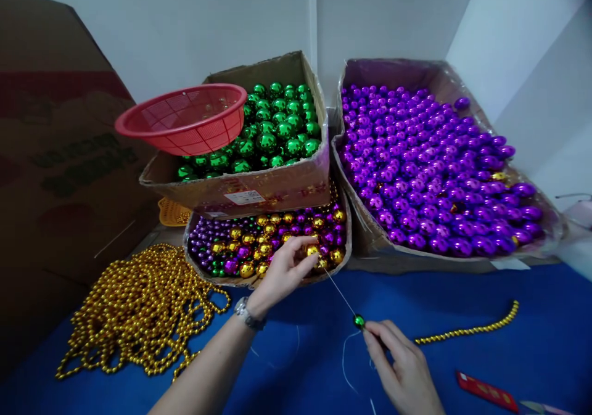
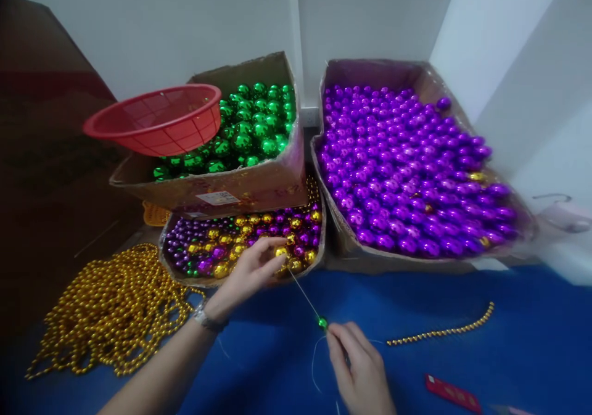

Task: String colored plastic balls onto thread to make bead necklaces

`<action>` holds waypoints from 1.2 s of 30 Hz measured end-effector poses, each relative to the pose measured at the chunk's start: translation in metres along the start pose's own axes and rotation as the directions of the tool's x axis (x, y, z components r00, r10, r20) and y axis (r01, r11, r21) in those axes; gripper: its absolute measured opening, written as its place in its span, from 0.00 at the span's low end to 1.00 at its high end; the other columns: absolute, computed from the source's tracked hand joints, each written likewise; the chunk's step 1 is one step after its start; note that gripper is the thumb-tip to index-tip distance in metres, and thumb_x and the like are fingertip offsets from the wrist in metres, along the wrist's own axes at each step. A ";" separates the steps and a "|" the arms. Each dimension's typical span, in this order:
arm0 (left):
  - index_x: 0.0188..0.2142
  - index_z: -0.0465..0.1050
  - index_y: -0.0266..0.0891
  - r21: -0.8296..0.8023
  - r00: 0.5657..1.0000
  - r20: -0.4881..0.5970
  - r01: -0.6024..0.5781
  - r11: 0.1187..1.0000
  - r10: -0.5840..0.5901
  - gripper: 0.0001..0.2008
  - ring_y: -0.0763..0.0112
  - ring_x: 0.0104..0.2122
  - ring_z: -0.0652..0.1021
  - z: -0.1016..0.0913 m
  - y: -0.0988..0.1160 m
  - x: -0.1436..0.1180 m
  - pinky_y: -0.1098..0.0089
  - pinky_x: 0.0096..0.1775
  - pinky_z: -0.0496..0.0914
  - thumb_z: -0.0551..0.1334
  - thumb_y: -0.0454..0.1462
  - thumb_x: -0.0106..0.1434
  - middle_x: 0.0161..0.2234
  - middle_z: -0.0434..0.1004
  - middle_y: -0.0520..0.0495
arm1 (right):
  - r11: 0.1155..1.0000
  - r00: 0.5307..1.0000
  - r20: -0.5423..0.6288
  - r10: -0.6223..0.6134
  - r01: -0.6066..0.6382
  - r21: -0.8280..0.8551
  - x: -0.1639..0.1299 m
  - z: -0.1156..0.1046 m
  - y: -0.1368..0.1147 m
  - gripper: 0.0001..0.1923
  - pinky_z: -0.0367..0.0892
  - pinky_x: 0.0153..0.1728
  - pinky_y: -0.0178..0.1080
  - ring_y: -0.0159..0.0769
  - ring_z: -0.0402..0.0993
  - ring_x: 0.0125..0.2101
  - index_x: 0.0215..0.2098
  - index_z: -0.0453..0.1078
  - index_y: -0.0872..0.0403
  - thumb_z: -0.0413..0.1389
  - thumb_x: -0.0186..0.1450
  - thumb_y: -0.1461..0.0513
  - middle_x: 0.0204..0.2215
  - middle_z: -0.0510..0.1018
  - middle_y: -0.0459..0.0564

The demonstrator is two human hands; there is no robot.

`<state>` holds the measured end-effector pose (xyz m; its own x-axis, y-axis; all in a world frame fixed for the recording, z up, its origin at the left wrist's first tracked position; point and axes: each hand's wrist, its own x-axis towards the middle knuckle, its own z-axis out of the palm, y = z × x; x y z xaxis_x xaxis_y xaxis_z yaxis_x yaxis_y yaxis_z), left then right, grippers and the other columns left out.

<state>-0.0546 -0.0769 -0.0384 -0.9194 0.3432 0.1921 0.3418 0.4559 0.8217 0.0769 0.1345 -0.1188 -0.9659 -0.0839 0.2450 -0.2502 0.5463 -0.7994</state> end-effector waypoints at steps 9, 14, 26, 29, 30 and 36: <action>0.51 0.67 0.40 -0.551 0.970 0.074 0.233 0.801 -0.231 0.19 0.70 0.37 0.72 -0.006 0.007 -0.028 0.67 0.40 0.72 0.62 0.40 0.59 0.40 0.69 0.47 | 0.998 0.998 0.012 -0.059 0.058 0.024 0.002 0.004 -0.005 0.10 0.65 0.32 0.32 0.32 0.70 0.30 0.43 0.67 0.51 0.45 0.70 0.62 0.31 0.70 0.47; 0.49 0.67 0.39 -0.582 0.971 0.061 0.224 0.782 -0.233 0.19 0.70 0.37 0.71 -0.005 0.005 -0.030 0.67 0.40 0.73 0.63 0.39 0.59 0.40 0.69 0.47 | 0.995 0.995 0.006 -0.098 0.098 0.013 0.001 0.004 -0.003 0.10 0.65 0.32 0.32 0.32 0.71 0.30 0.44 0.67 0.50 0.45 0.69 0.63 0.32 0.71 0.47; 0.47 0.69 0.39 -0.469 0.988 0.101 0.153 0.870 -0.120 0.16 0.68 0.39 0.72 0.004 0.014 -0.043 0.69 0.40 0.69 0.64 0.37 0.58 0.44 0.70 0.43 | 0.987 0.987 -0.018 -0.159 0.158 -0.038 0.004 0.007 -0.003 0.11 0.65 0.34 0.34 0.33 0.71 0.31 0.45 0.67 0.51 0.45 0.69 0.65 0.32 0.71 0.48; 0.47 0.69 0.38 -0.620 0.974 0.117 0.223 0.752 -0.192 0.14 0.69 0.38 0.73 0.010 0.014 -0.048 0.67 0.41 0.70 0.61 0.37 0.61 0.41 0.73 0.44 | 0.994 0.994 0.019 -0.110 0.110 0.004 0.006 0.005 -0.006 0.10 0.66 0.31 0.32 0.32 0.71 0.30 0.44 0.67 0.51 0.46 0.69 0.64 0.30 0.71 0.47; 0.46 0.69 0.39 -0.659 0.974 0.112 0.222 0.719 -0.198 0.14 0.69 0.38 0.73 0.011 0.014 -0.050 0.66 0.41 0.70 0.62 0.37 0.60 0.42 0.72 0.44 | 0.995 0.994 0.031 -0.101 0.100 0.011 0.006 0.005 -0.006 0.10 0.66 0.30 0.32 0.32 0.71 0.29 0.43 0.67 0.51 0.46 0.69 0.63 0.30 0.71 0.47; 0.47 0.66 0.40 -0.686 0.972 0.065 0.209 0.697 -0.227 0.18 0.68 0.44 0.72 0.012 0.015 -0.057 0.68 0.45 0.68 0.65 0.33 0.57 0.46 0.72 0.43 | 0.982 0.983 0.003 -0.182 0.182 -0.041 0.004 0.008 0.000 0.11 0.67 0.33 0.33 0.33 0.72 0.30 0.45 0.66 0.51 0.45 0.69 0.64 0.31 0.71 0.48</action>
<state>0.0049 -0.0797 -0.0434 -0.9585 0.2831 -0.0351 -0.0873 -0.1738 0.9809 0.0730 0.1274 -0.1221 -0.9043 -0.1850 0.3848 -0.4193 0.5552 -0.7183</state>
